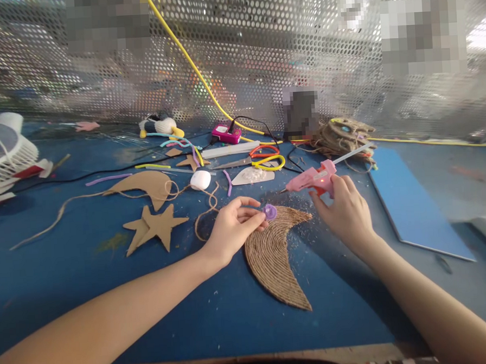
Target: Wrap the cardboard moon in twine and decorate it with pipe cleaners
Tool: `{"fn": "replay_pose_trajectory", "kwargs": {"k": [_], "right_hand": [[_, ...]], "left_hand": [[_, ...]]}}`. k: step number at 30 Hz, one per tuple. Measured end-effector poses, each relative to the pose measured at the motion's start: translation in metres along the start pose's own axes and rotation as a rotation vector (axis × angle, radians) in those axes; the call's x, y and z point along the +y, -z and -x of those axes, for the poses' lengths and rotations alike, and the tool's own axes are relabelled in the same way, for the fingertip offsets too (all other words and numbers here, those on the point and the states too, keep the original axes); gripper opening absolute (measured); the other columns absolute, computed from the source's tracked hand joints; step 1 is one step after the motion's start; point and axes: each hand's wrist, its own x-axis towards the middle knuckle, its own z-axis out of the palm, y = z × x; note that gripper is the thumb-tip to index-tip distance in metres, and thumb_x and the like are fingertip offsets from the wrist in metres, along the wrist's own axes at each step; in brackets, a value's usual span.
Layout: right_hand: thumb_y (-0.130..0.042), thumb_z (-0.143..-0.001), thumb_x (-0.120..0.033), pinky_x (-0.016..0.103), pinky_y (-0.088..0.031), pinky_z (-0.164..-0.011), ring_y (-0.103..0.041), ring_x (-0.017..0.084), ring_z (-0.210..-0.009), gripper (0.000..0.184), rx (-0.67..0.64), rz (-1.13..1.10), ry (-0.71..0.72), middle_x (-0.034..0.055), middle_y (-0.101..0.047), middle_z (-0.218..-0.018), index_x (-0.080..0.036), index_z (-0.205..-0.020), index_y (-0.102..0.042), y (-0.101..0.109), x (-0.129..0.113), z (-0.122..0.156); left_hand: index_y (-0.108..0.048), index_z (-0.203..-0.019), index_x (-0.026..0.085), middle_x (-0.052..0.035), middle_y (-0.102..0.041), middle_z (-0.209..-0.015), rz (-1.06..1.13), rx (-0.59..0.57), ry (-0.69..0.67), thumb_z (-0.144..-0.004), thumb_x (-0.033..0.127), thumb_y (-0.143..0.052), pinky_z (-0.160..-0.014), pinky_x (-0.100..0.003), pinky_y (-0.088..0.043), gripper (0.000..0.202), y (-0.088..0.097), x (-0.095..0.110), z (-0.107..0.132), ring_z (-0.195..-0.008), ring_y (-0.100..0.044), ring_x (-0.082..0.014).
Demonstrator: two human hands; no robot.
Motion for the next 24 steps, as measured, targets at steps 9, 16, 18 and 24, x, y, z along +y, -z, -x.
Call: {"fn": "replay_pose_trajectory", "kwargs": {"k": [9,16,18,24], "right_hand": [[-0.058,-0.089,-0.049,0.051,-0.044,-0.09,-0.052,0.035,-0.108,0.051,-0.016,-0.086,0.011,0.0206,-0.058,-0.113,-0.011,-0.124,-0.057,-0.018,0.017,-0.002],[-0.077,-0.082,-0.028,0.038,-0.039,-0.088,-0.052,0.023,-0.098,0.026,0.286,-0.199,0.756,0.0003,-0.07,-0.091,-0.032,-0.106,-0.067,0.021,-0.028,0.015],[-0.078,-0.081,-0.025,0.037,-0.037,-0.086,-0.052,0.021,-0.095,0.031,0.355,-0.169,0.762,-0.002,-0.072,-0.09,-0.033,-0.109,-0.068,0.024,-0.034,0.021],[-0.076,-0.082,-0.021,0.037,-0.035,-0.084,-0.054,0.019,-0.093,0.029,0.4,-0.127,0.773,-0.005,-0.075,-0.093,-0.033,-0.108,-0.069,0.024,-0.037,0.022]], "left_hand": [[-0.049,-0.098,0.018,-0.0003,-0.068,-0.076,-0.065,-0.057,0.014,-0.079,0.028,-0.075,-0.048,-0.02,-0.043,0.034,-0.003,0.006,0.003,-0.059,-0.064,-0.0103],[-0.049,-0.099,0.019,0.0022,-0.067,-0.073,-0.063,-0.074,0.03,-0.074,0.028,-0.077,-0.055,-0.023,-0.045,0.039,-0.004,0.01,0.006,-0.055,-0.056,-0.0077],[-0.049,-0.1,0.019,0.0022,-0.066,-0.073,-0.072,-0.088,0.029,-0.074,0.028,-0.076,-0.055,-0.022,-0.044,0.039,-0.004,0.01,0.006,-0.056,-0.056,-0.0081],[-0.048,-0.106,0.02,-0.0004,-0.068,-0.075,-0.132,-0.155,0.022,-0.077,0.033,-0.073,-0.052,-0.024,-0.04,0.04,-0.003,0.008,0.008,-0.056,-0.059,-0.0107]]}}
